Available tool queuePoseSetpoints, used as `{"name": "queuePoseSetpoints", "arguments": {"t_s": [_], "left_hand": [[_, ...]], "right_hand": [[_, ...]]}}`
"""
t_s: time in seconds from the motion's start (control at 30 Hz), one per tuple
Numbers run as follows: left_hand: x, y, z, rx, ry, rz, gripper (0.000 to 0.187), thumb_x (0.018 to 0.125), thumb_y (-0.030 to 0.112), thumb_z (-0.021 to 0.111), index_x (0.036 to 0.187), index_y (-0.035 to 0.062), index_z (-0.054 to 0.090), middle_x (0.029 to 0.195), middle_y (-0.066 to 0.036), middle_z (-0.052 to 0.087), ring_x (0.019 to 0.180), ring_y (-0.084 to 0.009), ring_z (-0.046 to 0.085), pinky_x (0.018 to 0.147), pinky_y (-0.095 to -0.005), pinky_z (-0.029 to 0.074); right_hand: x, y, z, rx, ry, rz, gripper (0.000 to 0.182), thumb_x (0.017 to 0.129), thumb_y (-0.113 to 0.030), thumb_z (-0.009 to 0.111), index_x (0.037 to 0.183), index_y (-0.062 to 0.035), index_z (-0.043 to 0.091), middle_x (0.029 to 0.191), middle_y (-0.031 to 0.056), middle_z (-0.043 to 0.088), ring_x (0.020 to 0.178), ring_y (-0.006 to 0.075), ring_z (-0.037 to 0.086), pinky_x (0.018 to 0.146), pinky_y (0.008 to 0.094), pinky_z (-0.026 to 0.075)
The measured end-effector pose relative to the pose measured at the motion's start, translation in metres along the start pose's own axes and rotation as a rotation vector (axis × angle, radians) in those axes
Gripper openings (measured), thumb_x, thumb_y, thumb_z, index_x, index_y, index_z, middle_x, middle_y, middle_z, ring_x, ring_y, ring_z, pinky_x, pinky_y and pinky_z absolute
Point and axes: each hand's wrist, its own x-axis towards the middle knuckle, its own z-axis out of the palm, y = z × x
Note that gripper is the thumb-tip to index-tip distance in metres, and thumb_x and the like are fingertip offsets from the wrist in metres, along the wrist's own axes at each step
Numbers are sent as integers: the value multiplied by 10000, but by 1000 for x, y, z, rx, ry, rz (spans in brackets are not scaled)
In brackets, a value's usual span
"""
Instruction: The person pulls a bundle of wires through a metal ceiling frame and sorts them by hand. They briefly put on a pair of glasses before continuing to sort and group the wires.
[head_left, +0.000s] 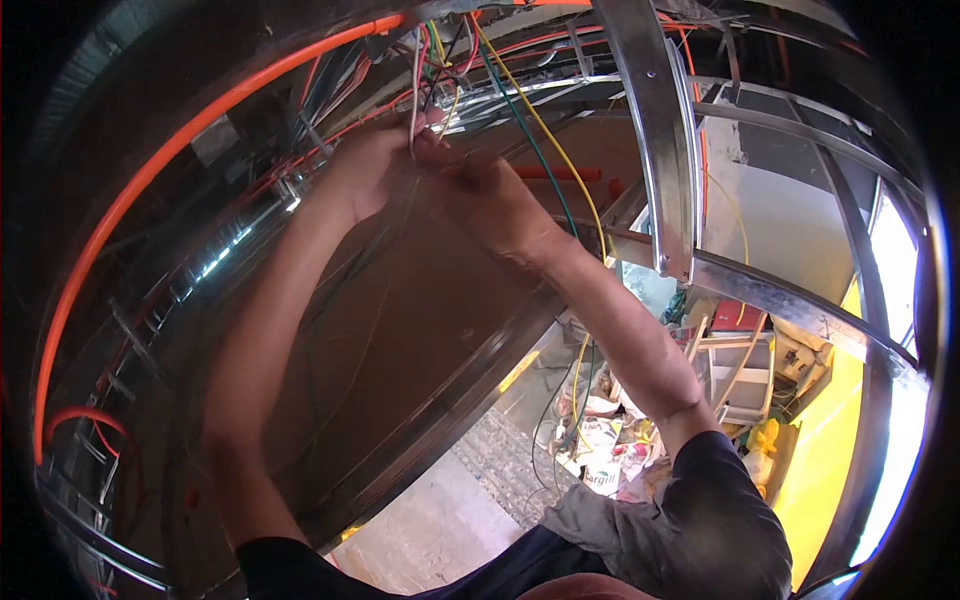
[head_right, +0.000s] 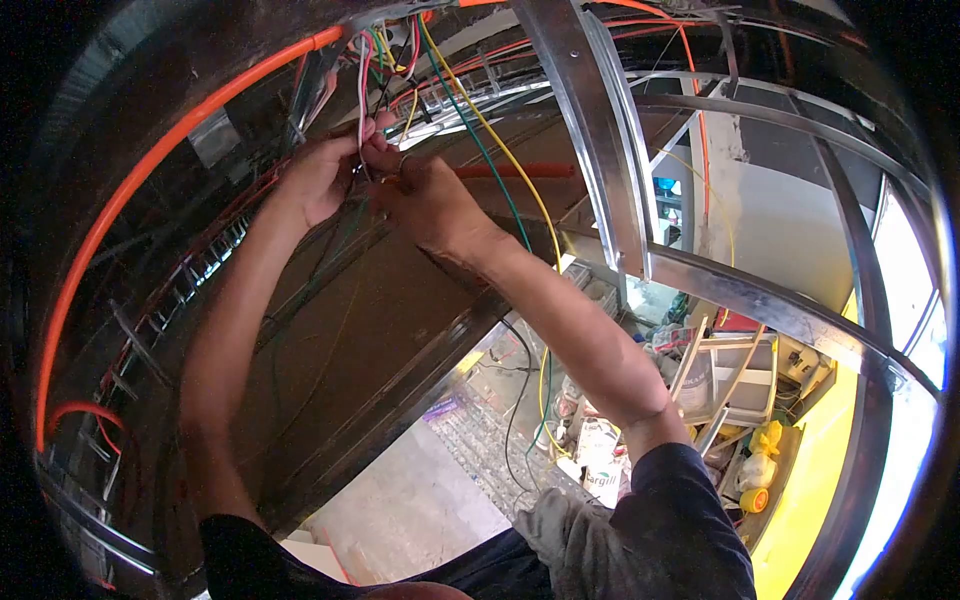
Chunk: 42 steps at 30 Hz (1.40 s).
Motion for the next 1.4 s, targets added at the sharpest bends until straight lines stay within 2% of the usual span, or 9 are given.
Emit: {"name": "queuePoseSetpoints", "arguments": {"t_s": [0.07,0.13,0.23,0.4,0.53,0.93,1.03,1.1,1.4], "left_hand": [[-4,0,8,-56,76,3,233,988,134,540,1156,-16,598,906,-53,618,916,-219,648,861,-343,500],[-2,-4,9,-57,58,32,235,988,135,541,1150,-27,593,895,-57,611,926,-231,653,861,-356,507],[1,-12,2,-57,24,102,246,977,163,570,1150,-9,605,880,-43,617,879,-235,675,843,-372,547],[-2,-15,0,-86,2,130,269,963,189,604,1160,7,620,827,0,600,747,-155,649,736,-340,564],[4,-12,-12,-79,-70,91,283,968,194,596,1174,1,618,789,33,549,626,-85,508,607,-273,469],[2,-7,-13,106,-60,116,273,968,282,601,1127,70,667,754,45,533,636,-92,523,603,-271,465],[0,-7,-12,115,-33,102,220,979,164,551,1109,7,636,760,3,536,674,-133,537,648,-334,492],[1,-9,-10,126,-48,175,252,977,261,594,1126,70,661,742,39,529,632,-97,529,599,-281,466],[10,-19,-13,554,148,366,321,979,286,603,1139,11,652,906,-11,666,889,-106,636,821,-276,511]], "right_hand": [[-4,2,0,-38,-6,-85,351,927,-82,611,1274,-31,613,913,52,662,726,139,594,662,309,494],[-17,-16,1,-635,137,-265,278,901,-121,635,1169,-56,664,971,106,685,775,282,638,731,387,510],[-30,-3,-9,-950,270,-569,199,892,-138,626,1061,-63,697,1083,138,662,929,376,611,815,441,500],[-48,-34,-25,-1321,544,-587,323,736,-18,605,1049,-17,686,1162,130,607,1089,319,535,856,421,501],[-45,-24,-37,-1247,514,-457,384,838,25,558,1215,-19,615,1078,163,623,983,357,576,860,436,489],[-46,-24,-43,-1144,551,-331,222,883,-13,589,1079,-43,689,976,172,663,832,379,661,704,420,538],[-48,-19,-47,-1069,540,-373,155,874,-25,623,1006,-23,703,949,176,675,804,369,671,673,405,539],[-49,-15,-48,-1021,512,-407,120,888,-57,592,990,-29,647,896,194,631,776,418,635,658,483,517],[-50,-9,-46,-1004,527,-458,103,885,-50,599,981,-30,630,901,189,631,764,413,629,625,482,517]]}}
